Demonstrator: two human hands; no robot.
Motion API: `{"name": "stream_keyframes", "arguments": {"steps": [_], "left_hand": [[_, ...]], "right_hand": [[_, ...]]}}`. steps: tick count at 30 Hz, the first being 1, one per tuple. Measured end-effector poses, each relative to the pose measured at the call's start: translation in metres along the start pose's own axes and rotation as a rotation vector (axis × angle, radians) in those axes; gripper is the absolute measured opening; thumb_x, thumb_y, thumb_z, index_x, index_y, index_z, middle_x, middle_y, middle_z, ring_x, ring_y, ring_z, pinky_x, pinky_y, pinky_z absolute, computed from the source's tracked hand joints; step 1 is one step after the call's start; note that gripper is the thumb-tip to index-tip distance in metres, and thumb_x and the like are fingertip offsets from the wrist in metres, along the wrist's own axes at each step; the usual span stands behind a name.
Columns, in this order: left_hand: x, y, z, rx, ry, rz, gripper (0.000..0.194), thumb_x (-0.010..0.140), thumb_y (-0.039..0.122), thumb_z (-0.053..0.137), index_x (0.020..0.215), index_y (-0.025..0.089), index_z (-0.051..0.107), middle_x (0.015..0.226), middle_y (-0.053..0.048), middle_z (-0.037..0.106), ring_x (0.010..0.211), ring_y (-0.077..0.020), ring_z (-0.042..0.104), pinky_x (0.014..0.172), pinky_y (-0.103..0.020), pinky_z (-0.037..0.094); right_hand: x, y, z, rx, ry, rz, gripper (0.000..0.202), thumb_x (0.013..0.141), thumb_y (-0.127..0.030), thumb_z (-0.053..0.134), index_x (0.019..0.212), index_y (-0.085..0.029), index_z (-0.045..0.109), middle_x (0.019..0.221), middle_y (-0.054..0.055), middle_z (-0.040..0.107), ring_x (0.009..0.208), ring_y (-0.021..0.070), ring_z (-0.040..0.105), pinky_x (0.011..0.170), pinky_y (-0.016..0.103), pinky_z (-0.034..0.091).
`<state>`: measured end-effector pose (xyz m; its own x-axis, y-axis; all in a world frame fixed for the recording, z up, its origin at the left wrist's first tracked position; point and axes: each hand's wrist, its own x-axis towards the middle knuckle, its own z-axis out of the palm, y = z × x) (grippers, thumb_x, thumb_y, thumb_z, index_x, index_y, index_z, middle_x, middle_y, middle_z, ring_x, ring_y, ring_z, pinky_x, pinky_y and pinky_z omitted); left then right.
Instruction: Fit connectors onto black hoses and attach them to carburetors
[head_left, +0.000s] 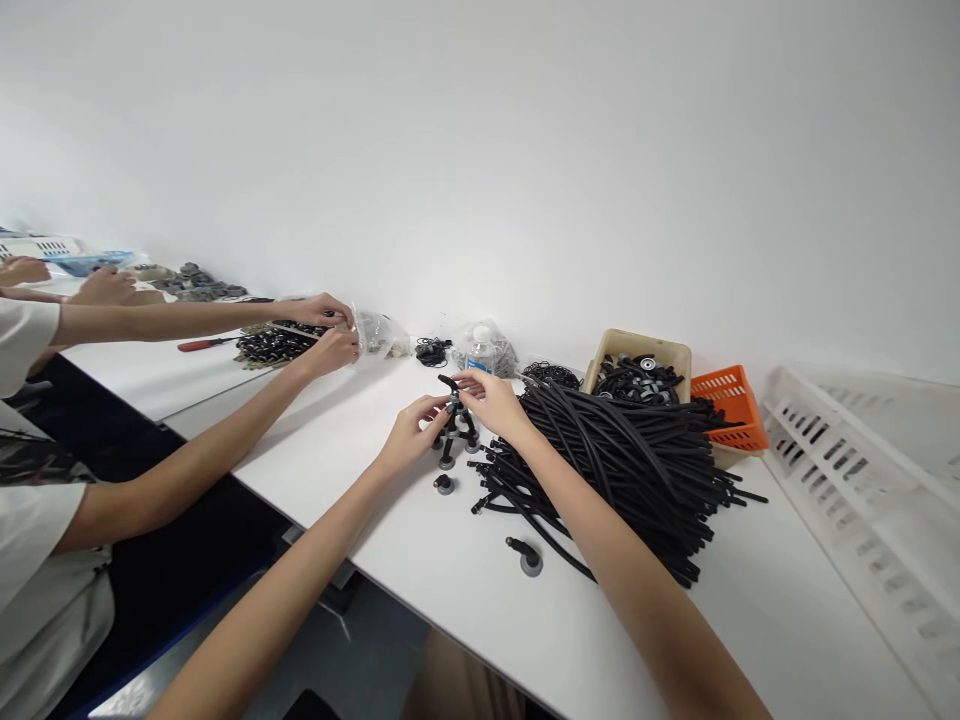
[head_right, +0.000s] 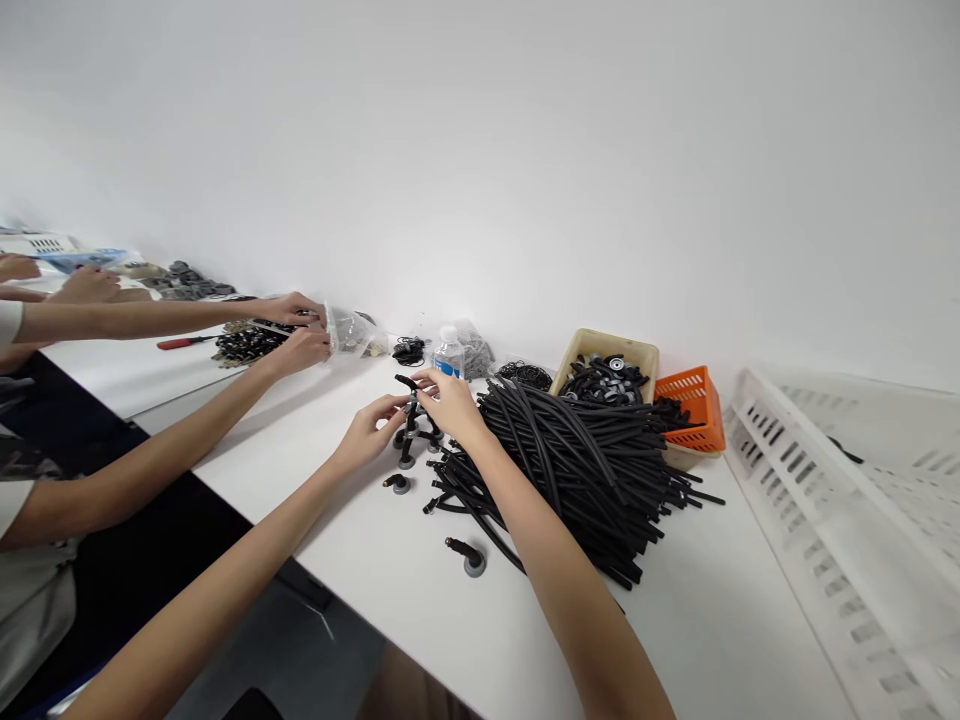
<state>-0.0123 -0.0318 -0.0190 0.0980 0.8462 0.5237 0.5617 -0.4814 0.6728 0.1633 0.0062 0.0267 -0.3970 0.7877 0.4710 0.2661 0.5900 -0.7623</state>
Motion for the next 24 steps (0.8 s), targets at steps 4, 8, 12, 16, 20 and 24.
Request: {"name": "stream_keyframes", "arguments": {"steps": [4,8,12,16,20,24], "left_hand": [[0.0003,-0.002,-0.0003,0.009,0.005,0.002,0.04,0.092,0.044,0.049,0.115,0.018,0.068,0.102,-0.008,0.068,0.083,-0.0184,0.063,0.075,-0.03,0.051],[0.0003,-0.0041,-0.0001,0.014,0.002,0.01,0.04,0.093,0.045,0.049,0.117,0.019,0.068,0.101,-0.008,0.067,0.084,-0.0186,0.063,0.073,-0.03,0.051],[0.0001,-0.0055,0.0001,0.017,-0.002,0.012,0.041,0.093,0.044,0.048,0.119,0.019,0.067,0.103,-0.008,0.067,0.085,-0.0187,0.063,0.076,-0.031,0.051],[0.0,-0.007,0.0,0.022,-0.007,0.015,0.041,0.093,0.044,0.048,0.12,0.019,0.067,0.105,-0.008,0.067,0.085,-0.0186,0.064,0.077,-0.031,0.051],[0.0002,-0.0073,0.0,0.017,-0.003,0.022,0.041,0.093,0.044,0.049,0.12,0.018,0.066,0.104,-0.008,0.067,0.084,-0.0183,0.063,0.077,-0.031,0.051],[0.0002,-0.0063,0.0,0.001,0.003,0.023,0.041,0.093,0.043,0.049,0.12,0.017,0.066,0.104,-0.009,0.067,0.084,-0.0181,0.063,0.079,-0.031,0.052]], "right_hand": [[0.0003,0.0004,0.0,0.002,-0.002,-0.008,0.027,0.083,-0.009,0.057,0.106,-0.019,0.067,0.099,0.004,0.072,0.091,0.0148,0.068,0.086,0.03,0.053],[0.001,0.0023,0.0001,-0.007,0.01,-0.019,0.027,0.082,-0.009,0.058,0.105,-0.02,0.068,0.096,0.003,0.072,0.088,0.0144,0.068,0.085,0.03,0.054],[0.0013,0.0033,-0.0006,-0.018,0.013,-0.021,0.027,0.082,-0.01,0.059,0.106,-0.02,0.068,0.094,0.003,0.071,0.085,0.014,0.067,0.083,0.03,0.054],[0.001,0.0025,-0.0013,-0.018,0.007,-0.005,0.026,0.082,-0.012,0.06,0.106,-0.02,0.068,0.094,0.003,0.071,0.083,0.0137,0.067,0.083,0.029,0.054],[0.0004,0.0009,-0.0012,-0.023,0.006,-0.001,0.026,0.083,-0.012,0.059,0.106,-0.02,0.068,0.095,0.004,0.071,0.082,0.014,0.067,0.081,0.029,0.054],[0.0005,0.0006,-0.0005,-0.03,0.005,-0.012,0.026,0.083,-0.012,0.06,0.106,-0.019,0.068,0.096,0.004,0.071,0.081,0.0142,0.067,0.08,0.029,0.054]]}}
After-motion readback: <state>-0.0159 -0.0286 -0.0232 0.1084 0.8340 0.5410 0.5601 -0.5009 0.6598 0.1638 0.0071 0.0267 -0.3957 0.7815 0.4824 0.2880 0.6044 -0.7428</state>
